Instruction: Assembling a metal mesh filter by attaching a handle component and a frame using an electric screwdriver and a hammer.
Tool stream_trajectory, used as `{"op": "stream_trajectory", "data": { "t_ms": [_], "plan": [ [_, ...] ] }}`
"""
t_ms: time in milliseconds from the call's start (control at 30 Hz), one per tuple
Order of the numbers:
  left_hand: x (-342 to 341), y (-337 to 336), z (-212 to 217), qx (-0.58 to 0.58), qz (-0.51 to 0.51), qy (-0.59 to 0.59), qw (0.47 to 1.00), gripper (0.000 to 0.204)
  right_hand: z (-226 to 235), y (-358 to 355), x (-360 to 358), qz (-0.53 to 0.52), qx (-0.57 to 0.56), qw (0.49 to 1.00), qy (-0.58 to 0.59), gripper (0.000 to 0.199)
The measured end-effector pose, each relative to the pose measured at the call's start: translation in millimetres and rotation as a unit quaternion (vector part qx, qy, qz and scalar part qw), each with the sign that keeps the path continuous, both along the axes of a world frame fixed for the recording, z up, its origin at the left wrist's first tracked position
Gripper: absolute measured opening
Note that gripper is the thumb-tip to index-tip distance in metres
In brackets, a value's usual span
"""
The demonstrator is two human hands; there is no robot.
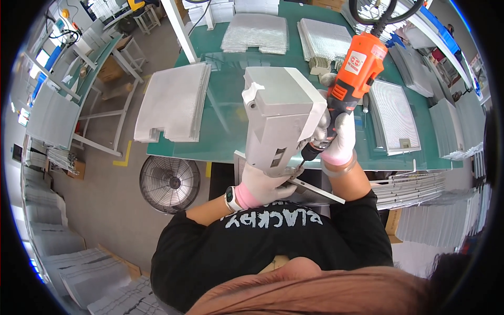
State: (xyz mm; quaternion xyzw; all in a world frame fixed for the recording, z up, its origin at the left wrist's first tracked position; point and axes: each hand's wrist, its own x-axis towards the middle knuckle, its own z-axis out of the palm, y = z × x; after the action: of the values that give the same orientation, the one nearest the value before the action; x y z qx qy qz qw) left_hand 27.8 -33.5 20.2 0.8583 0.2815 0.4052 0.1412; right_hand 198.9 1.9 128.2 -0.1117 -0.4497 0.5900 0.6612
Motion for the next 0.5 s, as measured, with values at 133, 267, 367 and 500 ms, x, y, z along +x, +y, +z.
{"op": "stream_trajectory", "data": {
  "t_ms": [133,267,367,500],
  "plan": [
    [1,3,4,0.04,-0.008,-0.023,0.999,0.033,-6,7,1,0.004,-0.006,1.0,0.01,0.074],
    [1,3,18,0.063,0.015,-0.029,0.997,0.034,6,10,0,0.038,-0.004,0.999,0.003,0.073],
    [-2,12,20,0.042,0.017,0.068,0.997,0.029,31,18,-4,-0.119,0.042,0.991,-0.052,0.066],
    [-5,24,22,0.097,0.082,0.102,0.987,0.025,78,46,41,-0.265,0.1,0.952,-0.12,0.027]
  ]
}}
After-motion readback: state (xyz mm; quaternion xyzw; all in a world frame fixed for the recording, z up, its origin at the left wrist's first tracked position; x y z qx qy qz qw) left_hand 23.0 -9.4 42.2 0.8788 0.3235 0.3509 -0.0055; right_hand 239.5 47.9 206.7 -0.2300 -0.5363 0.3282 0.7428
